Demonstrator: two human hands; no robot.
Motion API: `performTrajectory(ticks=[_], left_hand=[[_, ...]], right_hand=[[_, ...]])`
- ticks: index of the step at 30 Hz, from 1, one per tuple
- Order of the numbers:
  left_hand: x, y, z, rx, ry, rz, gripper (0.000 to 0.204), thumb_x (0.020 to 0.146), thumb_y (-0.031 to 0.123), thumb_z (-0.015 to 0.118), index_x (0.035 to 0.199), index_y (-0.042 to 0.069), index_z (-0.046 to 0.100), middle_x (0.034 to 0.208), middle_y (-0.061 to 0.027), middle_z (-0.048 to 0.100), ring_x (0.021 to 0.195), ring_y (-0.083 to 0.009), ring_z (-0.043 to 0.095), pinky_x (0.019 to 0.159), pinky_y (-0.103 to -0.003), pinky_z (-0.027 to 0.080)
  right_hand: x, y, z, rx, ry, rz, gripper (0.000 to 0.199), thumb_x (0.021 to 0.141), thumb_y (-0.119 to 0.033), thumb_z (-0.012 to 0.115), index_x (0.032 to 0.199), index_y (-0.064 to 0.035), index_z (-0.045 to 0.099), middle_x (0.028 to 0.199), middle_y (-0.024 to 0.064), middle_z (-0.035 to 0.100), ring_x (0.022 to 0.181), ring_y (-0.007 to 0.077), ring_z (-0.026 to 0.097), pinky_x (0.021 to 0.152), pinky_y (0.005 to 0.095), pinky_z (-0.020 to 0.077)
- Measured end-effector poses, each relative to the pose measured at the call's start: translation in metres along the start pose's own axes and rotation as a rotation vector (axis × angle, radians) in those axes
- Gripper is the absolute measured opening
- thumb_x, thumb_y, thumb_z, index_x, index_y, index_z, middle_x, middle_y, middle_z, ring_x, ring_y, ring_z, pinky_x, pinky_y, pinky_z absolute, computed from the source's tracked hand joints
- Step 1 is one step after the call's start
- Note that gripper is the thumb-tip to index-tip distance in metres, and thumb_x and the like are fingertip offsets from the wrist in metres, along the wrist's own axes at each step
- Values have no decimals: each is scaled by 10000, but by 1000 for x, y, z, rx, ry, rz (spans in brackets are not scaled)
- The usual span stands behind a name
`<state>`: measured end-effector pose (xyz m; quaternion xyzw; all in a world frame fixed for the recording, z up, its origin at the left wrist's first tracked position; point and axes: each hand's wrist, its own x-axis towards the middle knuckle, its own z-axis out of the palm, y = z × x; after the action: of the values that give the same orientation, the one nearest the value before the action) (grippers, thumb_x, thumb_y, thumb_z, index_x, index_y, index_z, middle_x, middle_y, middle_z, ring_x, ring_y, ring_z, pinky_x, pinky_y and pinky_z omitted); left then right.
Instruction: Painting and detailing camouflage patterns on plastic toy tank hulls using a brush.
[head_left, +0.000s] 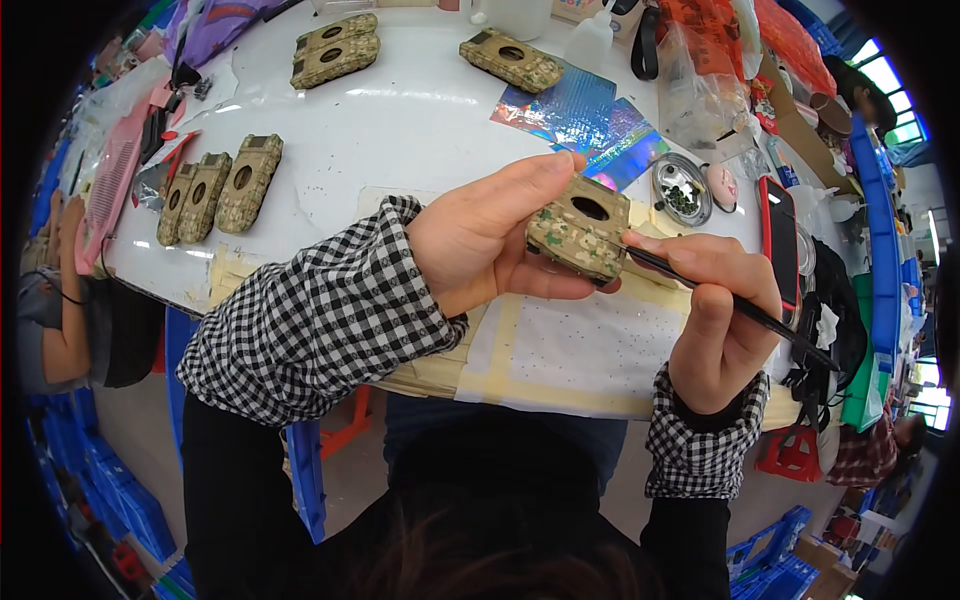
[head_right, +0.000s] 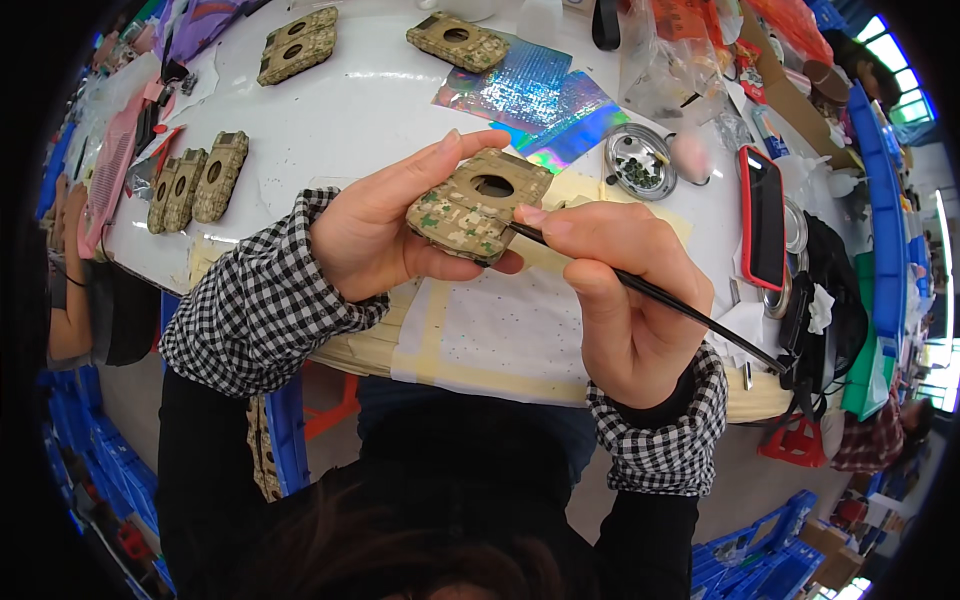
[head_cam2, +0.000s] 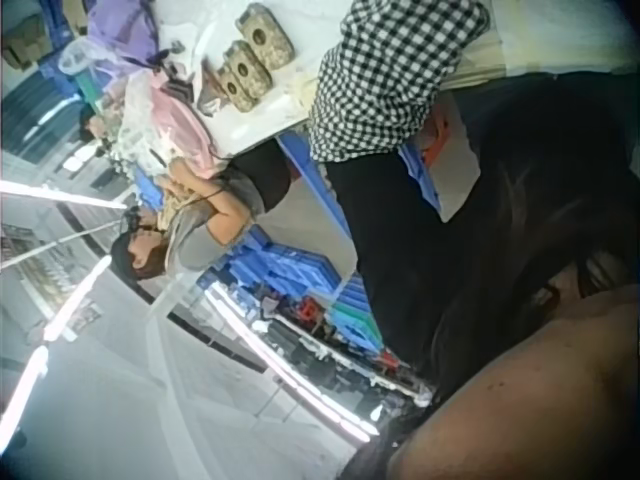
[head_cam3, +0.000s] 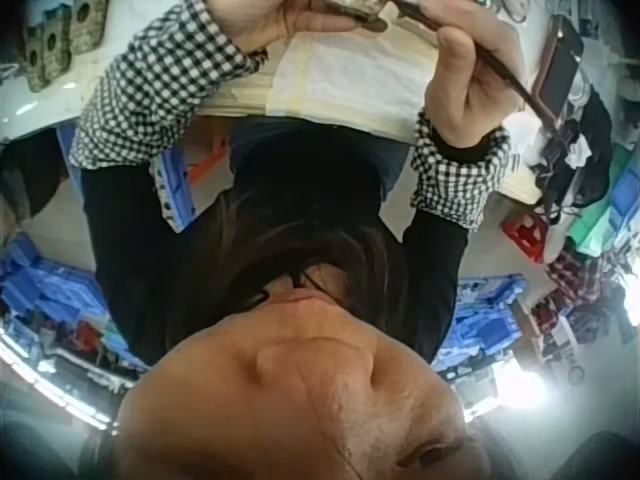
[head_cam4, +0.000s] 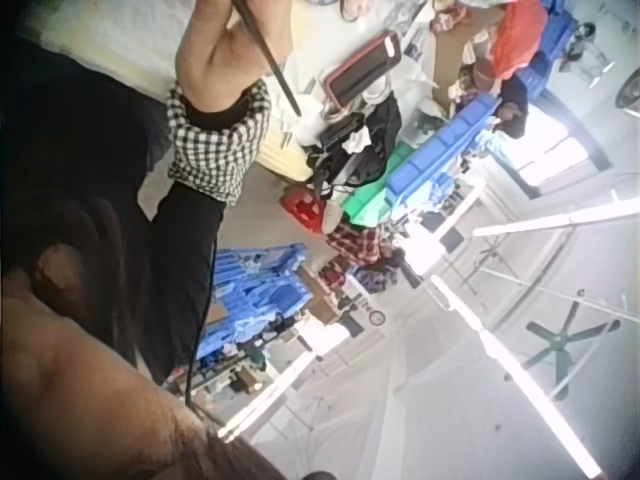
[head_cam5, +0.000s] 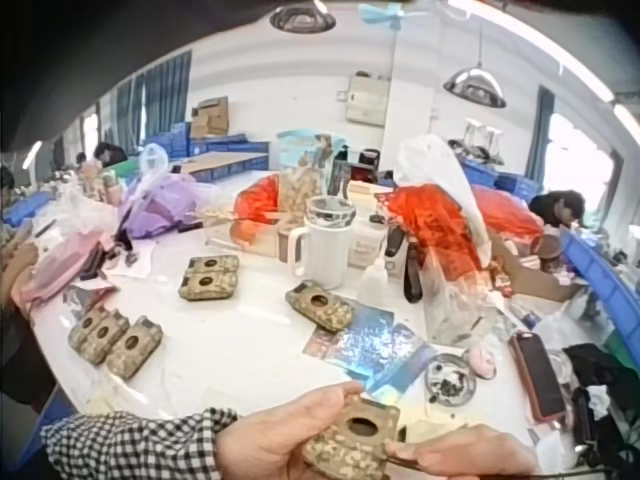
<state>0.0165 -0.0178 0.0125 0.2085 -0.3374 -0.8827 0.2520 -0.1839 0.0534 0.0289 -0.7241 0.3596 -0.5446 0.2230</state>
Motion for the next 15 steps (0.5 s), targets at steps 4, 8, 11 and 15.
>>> performTrajectory(ticks=[4,8,11,15], left_hand=[[0,0,0,-1,0,0,496,986,399,338,1403,138,276,1301,-148,455,1042,-346,596,768,-293,588],[0,1,2,-7,4,-1,495,986,398,340,1402,136,278,1294,-153,462,1036,-353,597,761,-293,589],[0,1,2,3,5,-1,494,986,396,341,1400,135,280,1291,-156,465,1034,-356,598,761,-295,589],[-1,2,3,5,19,-11,491,987,392,341,1399,133,282,1292,-157,463,1032,-358,598,762,-297,589]], right_hand=[[0,1,-1,-12,-2,-9,168,905,-114,560,958,42,592,943,175,658,870,231,614,814,329,474],[1,-1,1,1,2,-10,167,909,-118,555,953,39,588,940,175,661,872,233,617,813,329,474],[1,-1,1,-9,0,-10,167,912,-123,551,950,36,587,939,177,662,874,233,619,813,330,473],[0,1,0,-12,2,-9,166,913,-122,549,950,35,587,939,178,659,871,233,620,813,332,474]])
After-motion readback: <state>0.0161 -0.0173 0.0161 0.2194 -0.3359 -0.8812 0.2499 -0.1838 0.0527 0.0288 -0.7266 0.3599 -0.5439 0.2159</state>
